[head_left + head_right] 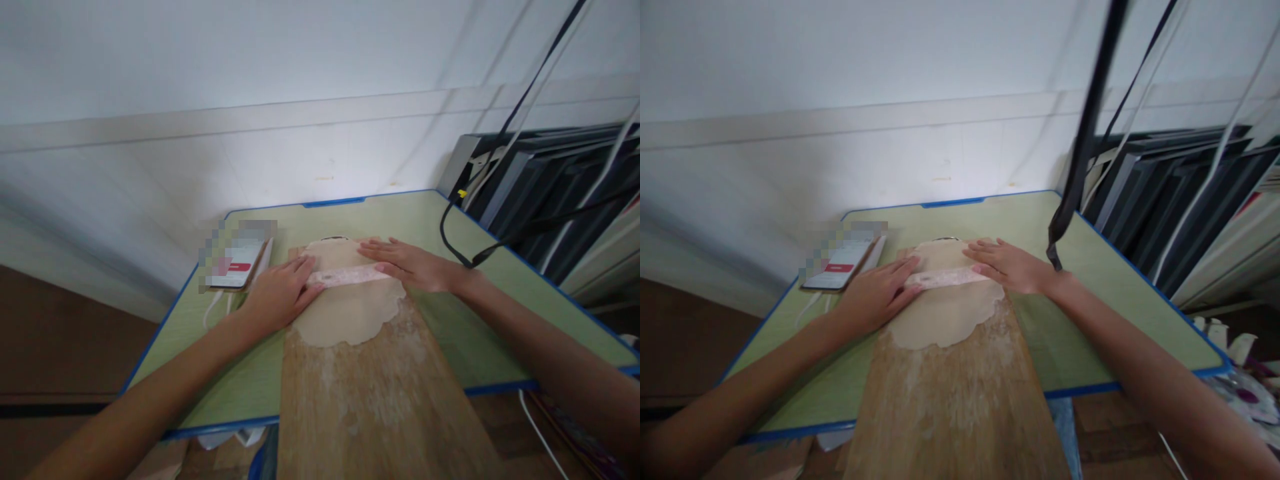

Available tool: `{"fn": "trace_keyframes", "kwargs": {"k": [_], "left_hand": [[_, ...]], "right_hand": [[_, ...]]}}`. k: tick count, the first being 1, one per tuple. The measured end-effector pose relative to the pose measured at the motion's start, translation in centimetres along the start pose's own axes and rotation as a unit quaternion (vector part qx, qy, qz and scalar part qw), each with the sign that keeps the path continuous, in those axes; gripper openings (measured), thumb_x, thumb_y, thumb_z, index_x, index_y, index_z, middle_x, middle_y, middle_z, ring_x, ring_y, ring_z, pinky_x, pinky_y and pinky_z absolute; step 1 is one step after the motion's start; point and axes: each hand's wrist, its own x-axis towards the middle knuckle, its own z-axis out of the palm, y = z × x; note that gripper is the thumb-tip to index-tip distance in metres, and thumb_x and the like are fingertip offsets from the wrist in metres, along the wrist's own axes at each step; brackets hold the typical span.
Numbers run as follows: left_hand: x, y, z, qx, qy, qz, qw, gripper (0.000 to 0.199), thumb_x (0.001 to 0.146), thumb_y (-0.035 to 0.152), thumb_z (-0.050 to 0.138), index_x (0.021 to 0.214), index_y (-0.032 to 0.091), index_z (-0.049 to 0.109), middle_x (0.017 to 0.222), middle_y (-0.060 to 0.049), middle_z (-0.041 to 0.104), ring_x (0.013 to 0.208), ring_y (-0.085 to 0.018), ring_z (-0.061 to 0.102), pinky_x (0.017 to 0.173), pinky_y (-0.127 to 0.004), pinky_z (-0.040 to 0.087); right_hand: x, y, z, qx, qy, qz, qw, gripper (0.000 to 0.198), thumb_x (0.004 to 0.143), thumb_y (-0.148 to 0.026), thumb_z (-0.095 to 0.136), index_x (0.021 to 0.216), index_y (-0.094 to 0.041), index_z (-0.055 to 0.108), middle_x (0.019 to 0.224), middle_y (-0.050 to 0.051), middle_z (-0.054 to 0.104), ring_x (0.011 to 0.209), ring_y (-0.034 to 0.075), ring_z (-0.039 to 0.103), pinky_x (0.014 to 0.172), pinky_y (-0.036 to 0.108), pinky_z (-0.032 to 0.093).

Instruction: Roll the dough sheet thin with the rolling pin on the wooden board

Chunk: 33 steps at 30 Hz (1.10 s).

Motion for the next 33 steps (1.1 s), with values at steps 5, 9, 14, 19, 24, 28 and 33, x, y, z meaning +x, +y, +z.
{"fn": "trace_keyframes", "kwargs": {"k": [5, 9, 14, 19, 24, 28, 33], "left_hand": [[-1.4, 0.4, -0.7, -0.035, -0.041, 0.041, 0.998, 0.057, 0.093, 0.044, 0.04, 0.137, 0.008, 0.035, 0.141, -0.019, 0.045, 0.129, -0.027, 0.045, 0.102, -0.04, 0.041], [-1.6, 0.4, -0.6, -0.055, -0.042, 0.045, 0.997, 0.057, 0.093, 0.044, 0.04, 0.139, 0.01, 0.034, 0.142, -0.018, 0.042, 0.13, -0.026, 0.043, 0.102, -0.04, 0.04], [-0.1, -0.6, 0.0, -0.048, -0.02, 0.012, 0.999, 0.05, 0.095, 0.045, 0.032, 0.136, 0.018, 0.041, 0.142, -0.011, 0.046, 0.127, -0.024, 0.047, 0.102, -0.039, 0.041], [0.8, -1.1, 0.3, -0.041, 0.001, 0.022, 0.999, 0.05, 0.096, 0.044, 0.029, 0.132, 0.015, 0.047, 0.14, -0.01, 0.048, 0.128, -0.024, 0.045, 0.103, -0.038, 0.04], [0.0, 0.0, 0.0, -0.015, 0.014, 0.009, 1.0, 0.052, 0.095, 0.045, 0.032, 0.132, 0.011, 0.046, 0.137, -0.014, 0.05, 0.125, -0.026, 0.049, 0.099, -0.039, 0.043], [-0.9, 0.8, -0.2, -0.021, 0.014, 0.018, 1.0, 0.05, 0.095, 0.044, 0.034, 0.129, 0.01, 0.049, 0.132, -0.014, 0.056, 0.122, -0.025, 0.052, 0.099, -0.038, 0.044], [-0.4, 0.1, 0.1, -0.04, 0.012, 0.018, 0.999, 0.048, 0.096, 0.041, 0.028, 0.128, 0.013, 0.051, 0.135, -0.011, 0.053, 0.123, -0.024, 0.051, 0.099, -0.039, 0.045]], "right_hand": [[-1.3, -1.2, -0.7, -0.002, -0.068, 0.002, 0.998, 0.068, 0.093, -0.059, 0.025, 0.148, -0.018, 0.021, 0.153, 0.01, 0.017, 0.141, 0.027, 0.011, 0.111, 0.059, 0.011], [-1.4, -1.3, -0.3, 0.008, -0.027, -0.018, 0.999, 0.062, 0.094, -0.055, 0.025, 0.145, -0.02, 0.031, 0.15, 0.01, 0.029, 0.14, 0.025, 0.017, 0.112, 0.056, 0.014], [0.1, 0.5, 0.6, 0.02, 0.037, 0.0, 0.999, 0.058, 0.095, -0.055, 0.023, 0.144, -0.026, 0.033, 0.15, 0.008, 0.03, 0.14, 0.025, 0.017, 0.112, 0.057, 0.015], [0.8, 1.6, 0.8, 0.037, 0.041, 0.013, 0.998, 0.059, 0.095, -0.056, 0.019, 0.145, -0.027, 0.031, 0.151, 0.006, 0.027, 0.141, 0.025, 0.011, 0.112, 0.058, 0.012], [0.0, 0.6, -0.1, 0.018, -0.015, -0.011, 1.0, 0.061, 0.095, -0.056, 0.019, 0.145, -0.022, 0.031, 0.154, 0.007, 0.018, 0.141, 0.026, 0.004, 0.112, 0.057, 0.008], [-0.9, -0.7, -0.5, -0.003, -0.041, -0.023, 0.999, 0.059, 0.095, -0.055, 0.022, 0.145, -0.024, 0.029, 0.155, 0.005, 0.016, 0.142, 0.027, 0.002, 0.111, 0.06, 0.008], [-0.4, -0.2, 0.1, -0.006, 0.0, -0.014, 1.0, 0.061, 0.095, -0.056, 0.021, 0.145, -0.022, 0.03, 0.154, 0.007, 0.02, 0.142, 0.027, 0.007, 0.112, 0.058, 0.012]]}}
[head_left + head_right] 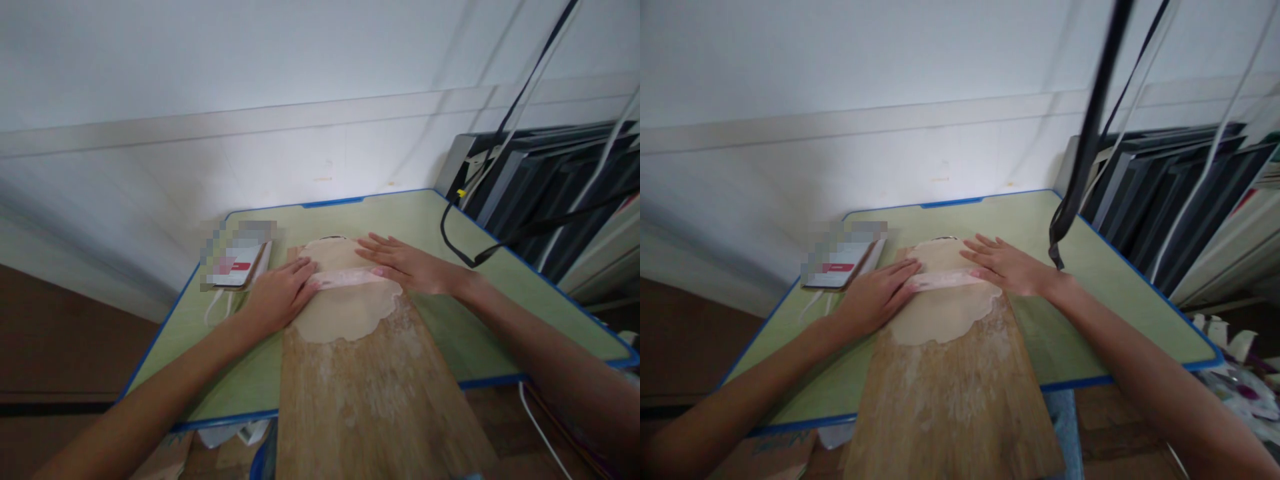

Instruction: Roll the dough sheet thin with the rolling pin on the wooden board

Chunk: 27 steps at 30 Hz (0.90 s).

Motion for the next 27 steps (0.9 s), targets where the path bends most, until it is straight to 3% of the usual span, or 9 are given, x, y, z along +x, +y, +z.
{"fn": "trace_keyframes", "kwargs": {"k": [8, 14, 17, 27], "left_hand": [[1.0, -1.0, 0.5, 0.016, 0.01, -0.017, 1.0, 0.048, 0.097, 0.039, 0.024, 0.126, 0.015, 0.054, 0.135, -0.009, 0.053, 0.12, -0.025, 0.054, 0.095, -0.04, 0.047], [-0.3, 0.4, 0.2, 0.033, 0.019, -0.005, 0.999, 0.044, 0.096, 0.039, 0.029, 0.114, 0.012, 0.059, 0.127, -0.014, 0.059, 0.114, -0.026, 0.058, 0.092, -0.04, 0.049], [-0.9, 1.2, 0.0, 0.03, 0.019, 0.013, 0.999, 0.043, 0.096, 0.04, 0.032, 0.111, 0.01, 0.059, 0.123, -0.015, 0.061, 0.114, -0.026, 0.058, 0.09, -0.039, 0.051], [0.5, -0.4, 0.4, 0.026, 0.02, 0.012, 0.999, 0.044, 0.097, 0.038, 0.027, 0.118, 0.013, 0.057, 0.13, -0.012, 0.058, 0.115, -0.026, 0.058, 0.091, -0.041, 0.05]], "right_hand": [[0.9, 1.2, 0.5, 0.012, 0.04, 0.005, 0.999, 0.067, 0.093, -0.058, 0.017, 0.142, -0.016, 0.037, 0.152, 0.011, 0.025, 0.141, 0.024, 0.012, 0.114, 0.051, 0.014], [-0.4, 0.0, -0.8, 0.012, -0.052, -0.014, 0.998, 0.065, 0.093, -0.058, 0.022, 0.147, -0.023, 0.022, 0.156, 0.006, 0.011, 0.142, 0.027, 0.001, 0.112, 0.059, 0.007], [-0.9, -0.8, -1.0, 0.021, -0.071, -0.031, 0.997, 0.062, 0.095, -0.055, 0.023, 0.148, -0.026, 0.015, 0.156, 0.004, 0.012, 0.142, 0.026, 0.0, 0.111, 0.06, 0.004], [0.5, 0.9, 0.3, 0.049, -0.004, 0.026, 0.998, 0.066, 0.093, -0.059, 0.015, 0.147, -0.022, 0.023, 0.155, 0.006, 0.016, 0.142, 0.022, 0.004, 0.113, 0.054, 0.006]]}}
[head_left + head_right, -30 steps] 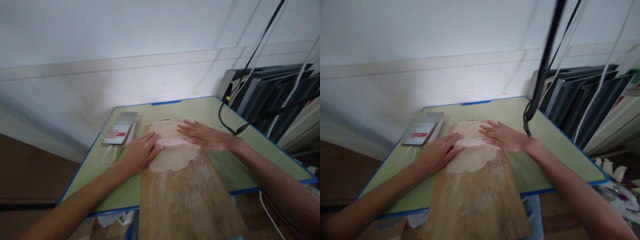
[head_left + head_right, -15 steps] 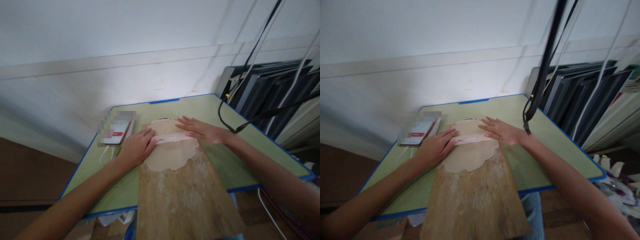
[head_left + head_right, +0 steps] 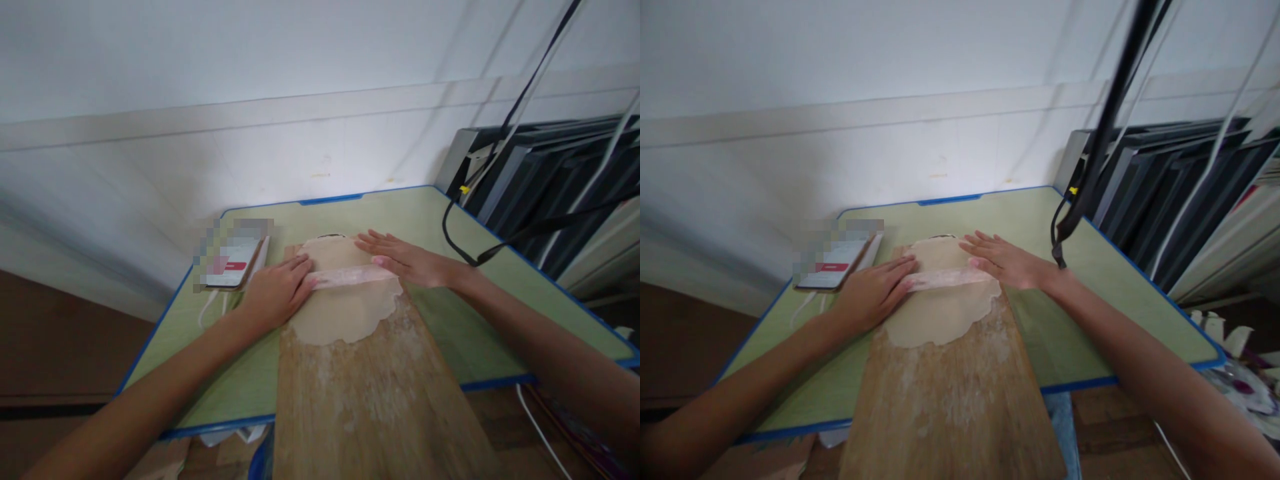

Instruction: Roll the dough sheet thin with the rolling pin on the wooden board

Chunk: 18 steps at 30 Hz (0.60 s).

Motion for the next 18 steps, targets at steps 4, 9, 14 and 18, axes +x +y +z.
{"fn": "trace_keyframes", "kwargs": {"k": [4, 9, 14, 18], "left_hand": [[0.2, 0.0, -0.2, -0.001, -0.014, -0.012, 1.0, 0.044, 0.097, 0.038, 0.029, 0.122, 0.014, 0.055, 0.133, -0.012, 0.055, 0.117, -0.026, 0.056, 0.092, -0.042, 0.049], [-0.7, 1.2, -0.7, -0.005, -0.02, -0.009, 1.0, 0.048, 0.095, 0.04, 0.035, 0.125, 0.007, 0.051, 0.131, -0.017, 0.055, 0.121, -0.027, 0.053, 0.097, -0.041, 0.046], [-1.6, 2.1, -0.8, 0.003, -0.018, 0.002, 1.0, 0.048, 0.094, 0.04, 0.038, 0.124, 0.005, 0.052, 0.131, -0.019, 0.055, 0.121, -0.028, 0.053, 0.096, -0.041, 0.047], [-1.6, 1.9, -0.7, -0.001, -0.02, 0.005, 1.0, 0.049, 0.094, 0.041, 0.037, 0.126, 0.006, 0.05, 0.131, -0.018, 0.056, 0.12, -0.028, 0.053, 0.096, -0.042, 0.046]], "right_hand": [[-0.1, 0.1, -0.4, 0.003, -0.038, -0.023, 0.999, 0.066, 0.093, -0.06, 0.019, 0.147, -0.024, 0.02, 0.155, 0.004, 0.012, 0.142, 0.022, 0.001, 0.114, 0.052, 0.004], [-0.9, -1.1, -0.8, 0.005, -0.083, -0.035, 0.996, 0.067, 0.093, -0.059, 0.023, 0.147, -0.02, 0.021, 0.154, 0.006, 0.017, 0.142, 0.022, 0.005, 0.114, 0.051, 0.006], [-1.5, -2.3, -0.6, -0.005, -0.092, -0.062, 0.994, 0.067, 0.094, -0.057, 0.026, 0.147, -0.017, 0.021, 0.153, 0.008, 0.024, 0.142, 0.021, 0.013, 0.115, 0.047, 0.01], [-1.4, -2.3, -0.5, -0.009, -0.073, -0.063, 0.995, 0.065, 0.094, -0.056, 0.024, 0.146, -0.016, 0.027, 0.151, 0.008, 0.027, 0.141, 0.021, 0.015, 0.115, 0.047, 0.009]]}}
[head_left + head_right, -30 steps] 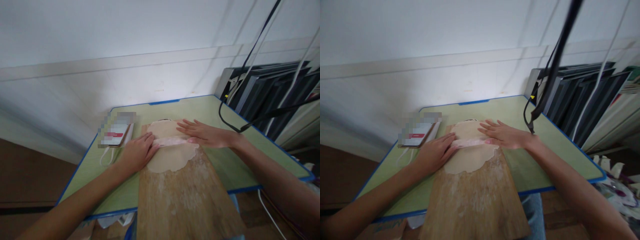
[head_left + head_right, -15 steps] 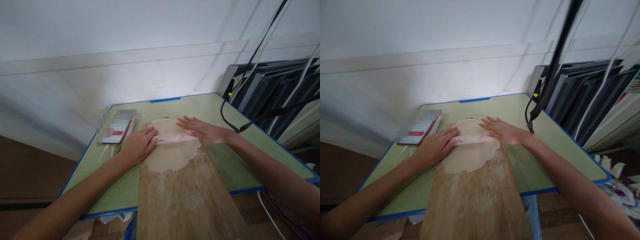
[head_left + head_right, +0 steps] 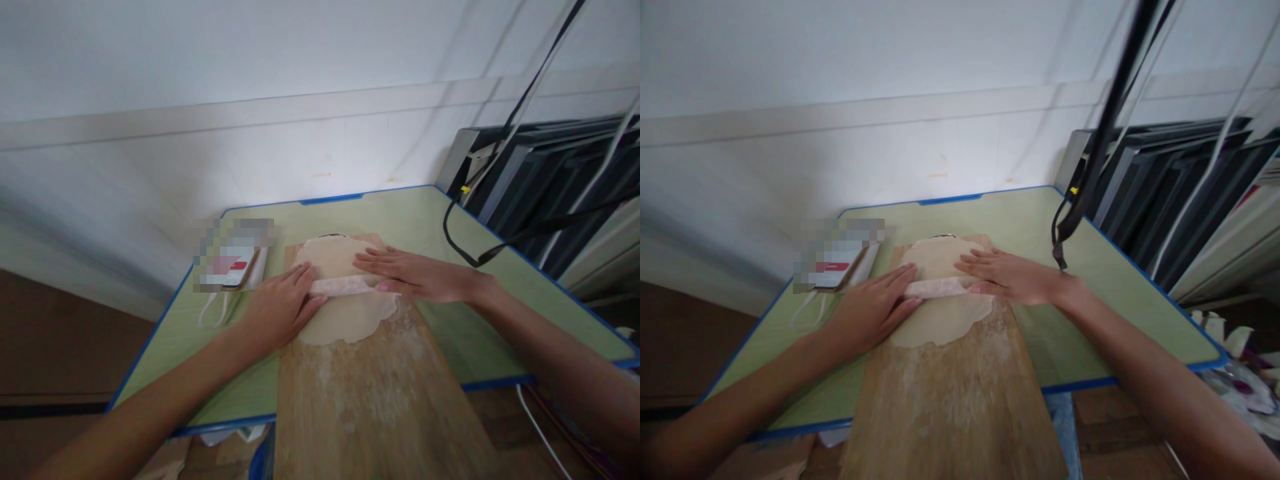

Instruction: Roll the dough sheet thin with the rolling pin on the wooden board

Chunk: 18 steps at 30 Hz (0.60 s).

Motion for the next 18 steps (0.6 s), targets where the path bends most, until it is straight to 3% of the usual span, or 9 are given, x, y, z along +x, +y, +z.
{"fn": "trace_keyframes", "kwargs": {"k": [3, 8, 13, 18], "left_hand": [[0.5, -0.6, 0.0, -0.008, -0.005, 0.001, 1.0, 0.05, 0.095, 0.041, 0.035, 0.128, 0.007, 0.05, 0.131, -0.016, 0.055, 0.121, -0.027, 0.053, 0.098, -0.042, 0.045], [1.4, -1.6, 0.2, -0.016, 0.0, -0.004, 1.0, 0.049, 0.096, 0.042, 0.028, 0.128, 0.012, 0.05, 0.135, -0.013, 0.053, 0.12, -0.027, 0.054, 0.096, -0.044, 0.046], [1.8, -2.1, 0.3, -0.01, -0.007, -0.017, 1.0, 0.048, 0.096, 0.043, 0.027, 0.127, 0.015, 0.051, 0.137, -0.011, 0.052, 0.119, -0.027, 0.055, 0.095, -0.043, 0.047], [1.6, -1.5, 0.0, -0.01, -0.006, -0.033, 0.999, 0.046, 0.096, 0.043, 0.03, 0.124, 0.014, 0.053, 0.135, -0.012, 0.053, 0.119, -0.027, 0.055, 0.094, -0.041, 0.048]], "right_hand": [[0.4, 0.5, 0.0, 0.001, 0.03, 0.008, 1.0, 0.064, 0.095, -0.057, 0.02, 0.144, -0.017, 0.033, 0.15, 0.008, 0.031, 0.141, 0.022, 0.015, 0.115, 0.049, 0.009], [1.0, 2.0, 0.1, 0.036, 0.075, 0.053, 0.995, 0.065, 0.093, -0.059, 0.018, 0.144, -0.022, 0.032, 0.153, 0.006, 0.023, 0.142, 0.022, 0.009, 0.114, 0.052, 0.008], [1.1, 2.6, 0.2, 0.071, 0.06, 0.06, 0.994, 0.065, 0.092, -0.062, 0.02, 0.147, -0.029, 0.022, 0.154, 0.001, 0.016, 0.142, 0.02, 0.004, 0.115, 0.051, 0.005], [0.9, 2.5, 0.4, 0.065, 0.049, 0.056, 0.995, 0.074, 0.089, -0.067, 0.018, 0.148, -0.023, 0.018, 0.155, 0.003, 0.013, 0.142, 0.021, 0.001, 0.115, 0.049, 0.003]]}}
